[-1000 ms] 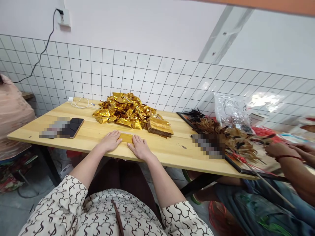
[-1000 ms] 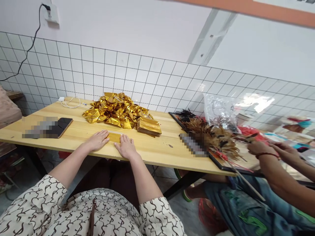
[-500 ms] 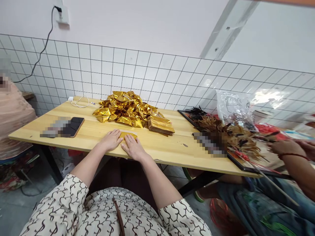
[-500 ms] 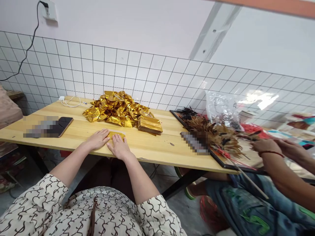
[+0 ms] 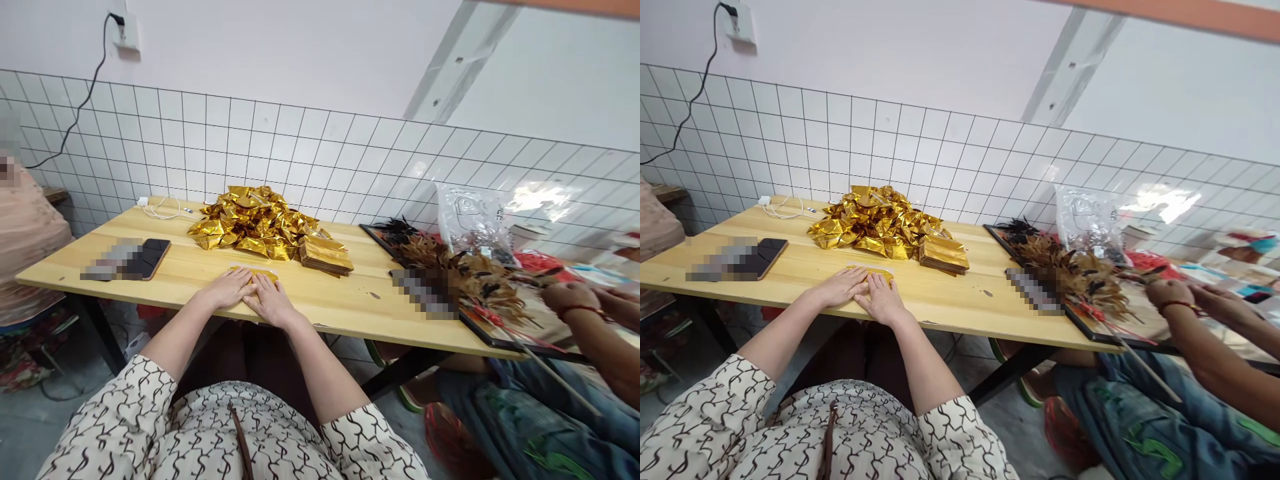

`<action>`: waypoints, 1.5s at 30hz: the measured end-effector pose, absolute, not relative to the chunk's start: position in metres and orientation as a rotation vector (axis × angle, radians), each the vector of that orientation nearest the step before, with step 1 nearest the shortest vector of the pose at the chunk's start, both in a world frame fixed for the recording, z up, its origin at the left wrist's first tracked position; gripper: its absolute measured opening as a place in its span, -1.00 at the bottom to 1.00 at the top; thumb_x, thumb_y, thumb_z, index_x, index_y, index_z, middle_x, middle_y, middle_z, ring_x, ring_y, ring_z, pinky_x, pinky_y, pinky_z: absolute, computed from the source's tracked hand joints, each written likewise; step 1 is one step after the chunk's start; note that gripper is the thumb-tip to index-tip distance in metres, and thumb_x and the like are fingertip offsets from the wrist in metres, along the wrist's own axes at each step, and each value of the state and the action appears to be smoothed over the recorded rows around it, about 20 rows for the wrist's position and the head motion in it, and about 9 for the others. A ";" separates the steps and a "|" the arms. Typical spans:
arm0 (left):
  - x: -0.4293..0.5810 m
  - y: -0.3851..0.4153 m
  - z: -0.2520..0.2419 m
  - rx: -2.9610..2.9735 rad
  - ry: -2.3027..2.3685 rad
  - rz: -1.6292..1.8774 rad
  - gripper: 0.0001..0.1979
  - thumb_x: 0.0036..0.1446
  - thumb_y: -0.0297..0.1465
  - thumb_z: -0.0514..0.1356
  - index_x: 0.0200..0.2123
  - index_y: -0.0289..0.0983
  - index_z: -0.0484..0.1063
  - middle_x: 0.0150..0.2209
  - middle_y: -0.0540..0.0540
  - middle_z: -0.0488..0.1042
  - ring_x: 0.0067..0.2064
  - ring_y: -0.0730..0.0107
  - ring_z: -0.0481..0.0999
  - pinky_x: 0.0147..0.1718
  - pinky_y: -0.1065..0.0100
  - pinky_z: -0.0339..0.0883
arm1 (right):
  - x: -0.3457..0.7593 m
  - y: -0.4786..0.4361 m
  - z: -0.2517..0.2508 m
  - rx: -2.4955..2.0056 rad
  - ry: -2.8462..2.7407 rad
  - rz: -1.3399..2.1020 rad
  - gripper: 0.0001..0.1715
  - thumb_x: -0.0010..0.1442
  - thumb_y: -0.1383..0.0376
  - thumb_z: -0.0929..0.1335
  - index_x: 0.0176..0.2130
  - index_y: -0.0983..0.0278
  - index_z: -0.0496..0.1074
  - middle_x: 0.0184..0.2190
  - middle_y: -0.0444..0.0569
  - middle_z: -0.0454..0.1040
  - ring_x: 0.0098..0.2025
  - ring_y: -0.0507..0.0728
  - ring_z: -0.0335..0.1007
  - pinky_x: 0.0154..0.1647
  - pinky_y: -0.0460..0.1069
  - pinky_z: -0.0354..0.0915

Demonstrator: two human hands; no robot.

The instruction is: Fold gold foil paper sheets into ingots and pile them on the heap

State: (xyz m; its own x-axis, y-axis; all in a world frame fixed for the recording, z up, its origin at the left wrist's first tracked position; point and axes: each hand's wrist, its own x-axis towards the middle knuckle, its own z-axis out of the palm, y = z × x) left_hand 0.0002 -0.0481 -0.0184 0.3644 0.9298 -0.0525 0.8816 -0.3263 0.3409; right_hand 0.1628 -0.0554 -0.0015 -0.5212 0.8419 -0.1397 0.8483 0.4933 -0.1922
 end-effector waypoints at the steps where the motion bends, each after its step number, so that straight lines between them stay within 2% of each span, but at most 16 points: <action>1: -0.002 -0.048 -0.019 2.324 1.615 0.220 -0.34 0.33 -0.06 -0.25 0.35 -0.31 0.01 0.40 -0.13 -0.10 0.42 0.31 -0.15 0.33 0.23 -0.24 | 0.163 -0.054 -0.002 1.520 2.693 -0.365 -0.12 0.31 -0.11 -0.03 0.39 0.37 -0.13 0.42 0.11 -0.18 0.45 0.21 -0.35 0.38 0.17 -0.31; 8: -0.015 -0.047 -0.018 2.254 1.790 0.325 -0.40 0.35 -0.13 -0.22 0.31 -0.32 0.14 0.38 -0.16 0.03 0.39 0.27 -0.02 0.30 0.28 -0.13 | 0.180 -0.046 -0.008 1.531 2.718 -0.344 -0.15 0.32 -0.08 0.00 0.38 0.35 -0.07 0.41 0.12 -0.14 0.44 0.21 -0.30 0.37 0.17 -0.25; 11: -0.014 -0.045 -0.015 2.268 1.835 0.400 -0.48 0.35 -0.16 -0.17 0.19 -0.24 0.33 0.29 -0.12 0.24 0.33 0.25 0.16 0.24 0.30 0.02 | 0.194 -0.043 -0.008 1.586 2.725 -0.328 -0.22 0.33 -0.03 0.03 0.36 0.33 0.02 0.40 0.14 -0.07 0.42 0.22 -0.21 0.34 0.19 -0.19; 13: -0.012 -0.043 -0.011 2.287 1.861 0.424 -0.55 0.33 -0.18 -0.10 0.05 -0.19 0.46 0.19 -0.11 0.40 0.23 0.21 0.32 0.15 0.30 0.15 | 0.200 -0.041 -0.005 1.632 2.743 -0.290 -0.31 0.35 0.02 0.05 0.30 0.28 0.14 0.37 0.13 0.04 0.39 0.22 -0.10 0.31 0.19 -0.11; 15: -0.010 -0.041 -0.008 2.296 1.902 0.415 -0.63 0.28 -0.20 0.00 -0.08 -0.19 0.53 0.06 -0.12 0.50 0.12 0.16 0.42 0.05 0.30 0.25 | 0.202 -0.037 0.001 1.678 2.746 -0.231 -0.41 0.37 0.08 0.05 0.17 0.26 0.33 0.27 0.13 0.25 0.31 0.23 0.09 0.26 0.18 -0.03; 17: -0.008 -0.040 -0.006 2.311 1.936 0.415 -0.70 0.24 -0.23 0.08 -0.18 -0.21 0.56 -0.04 -0.14 0.55 0.03 0.14 0.47 -0.03 0.29 0.29 | 0.201 -0.030 0.007 1.737 2.713 -0.176 -0.46 0.37 0.13 0.07 -0.01 0.30 0.47 0.08 0.17 0.45 0.17 0.24 0.29 0.19 0.14 0.06; 19: -0.007 -0.040 -0.007 2.330 1.947 0.463 -0.74 0.22 -0.24 0.11 -0.25 -0.23 0.56 -0.11 -0.14 0.56 -0.02 0.14 0.48 -0.07 0.28 0.30 | 0.196 -0.021 0.012 1.834 2.680 -0.150 -0.50 0.35 0.15 0.12 -0.12 0.33 0.51 -0.09 0.20 0.54 0.03 0.24 0.40 0.10 0.09 0.14; 21: -0.007 -0.041 -0.009 2.328 1.951 0.531 -0.76 0.21 -0.25 0.13 -0.28 -0.23 0.54 -0.15 -0.13 0.56 -0.04 0.14 0.47 -0.09 0.27 0.30 | 0.190 -0.011 0.013 1.950 2.713 -0.184 -0.58 0.31 0.15 0.20 -0.11 0.32 0.51 -0.13 0.19 0.55 -0.02 0.26 0.42 0.02 0.06 0.19; 24: -0.007 -0.040 -0.012 2.299 1.957 0.602 -0.80 0.18 -0.26 0.16 -0.28 -0.23 0.52 -0.15 -0.13 0.55 -0.04 0.14 0.46 -0.08 0.26 0.28 | 0.183 0.002 0.004 2.099 2.759 -0.291 -0.63 0.22 0.20 0.30 -0.04 0.31 0.48 -0.16 0.17 0.54 -0.04 0.28 0.42 -0.06 0.06 0.24; 27: -0.008 -0.040 -0.014 2.278 1.954 0.640 -0.82 0.17 -0.27 0.17 -0.28 -0.23 0.50 -0.18 -0.13 0.55 -0.06 0.15 0.47 -0.09 0.26 0.28 | 0.179 0.012 -0.011 2.203 2.805 -0.364 -0.59 0.14 0.26 0.36 0.00 0.28 0.47 -0.17 0.11 0.52 -0.04 0.25 0.40 -0.04 0.05 0.26; 31: -0.008 -0.040 -0.014 2.262 1.961 0.659 -0.83 0.15 -0.27 0.18 -0.28 -0.22 0.49 -0.18 -0.13 0.56 -0.06 0.15 0.47 -0.09 0.26 0.30 | 0.183 0.020 -0.028 2.310 2.873 -0.424 -0.63 0.06 0.31 0.39 -0.08 0.24 0.51 -0.19 0.04 0.52 -0.06 0.21 0.40 0.00 0.07 0.27; 34: -0.009 -0.040 -0.014 2.218 1.964 0.699 -0.77 0.16 -0.26 0.17 -0.17 -0.21 0.50 -0.12 -0.13 0.56 -0.02 0.14 0.47 -0.05 0.24 0.30 | 0.186 0.026 -0.034 2.308 2.911 -0.541 -0.66 0.02 0.33 0.40 -0.13 0.22 0.52 -0.25 -0.03 0.53 -0.13 0.18 0.42 -0.03 0.07 0.30; 39: -0.012 -0.037 -0.017 2.147 1.958 0.728 -0.62 0.14 -0.29 0.18 0.03 -0.23 0.46 0.01 -0.15 0.53 0.08 0.12 0.44 0.06 0.23 0.28 | 0.188 0.029 -0.036 2.285 2.925 -0.671 -0.57 -0.03 0.32 0.42 -0.09 0.21 0.51 -0.26 -0.07 0.53 -0.16 0.15 0.43 -0.05 0.06 0.32; 45: -0.014 -0.032 -0.023 2.145 1.949 0.771 -0.55 0.09 -0.31 0.23 0.07 -0.25 0.45 0.03 -0.16 0.52 0.09 0.12 0.45 0.10 0.23 0.28 | 0.188 0.024 -0.031 2.261 2.914 -0.714 -0.49 -0.08 0.31 0.43 -0.06 0.18 0.49 -0.24 -0.10 0.53 -0.16 0.14 0.42 -0.03 0.07 0.30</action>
State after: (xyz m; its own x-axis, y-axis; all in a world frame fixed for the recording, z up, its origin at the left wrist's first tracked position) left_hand -0.0144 -0.0319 -0.0225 0.0281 0.9614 0.2737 0.8885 -0.1494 0.4338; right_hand 0.1883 0.0238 -0.0310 -0.1587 0.9577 0.2400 0.7381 0.2765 -0.6154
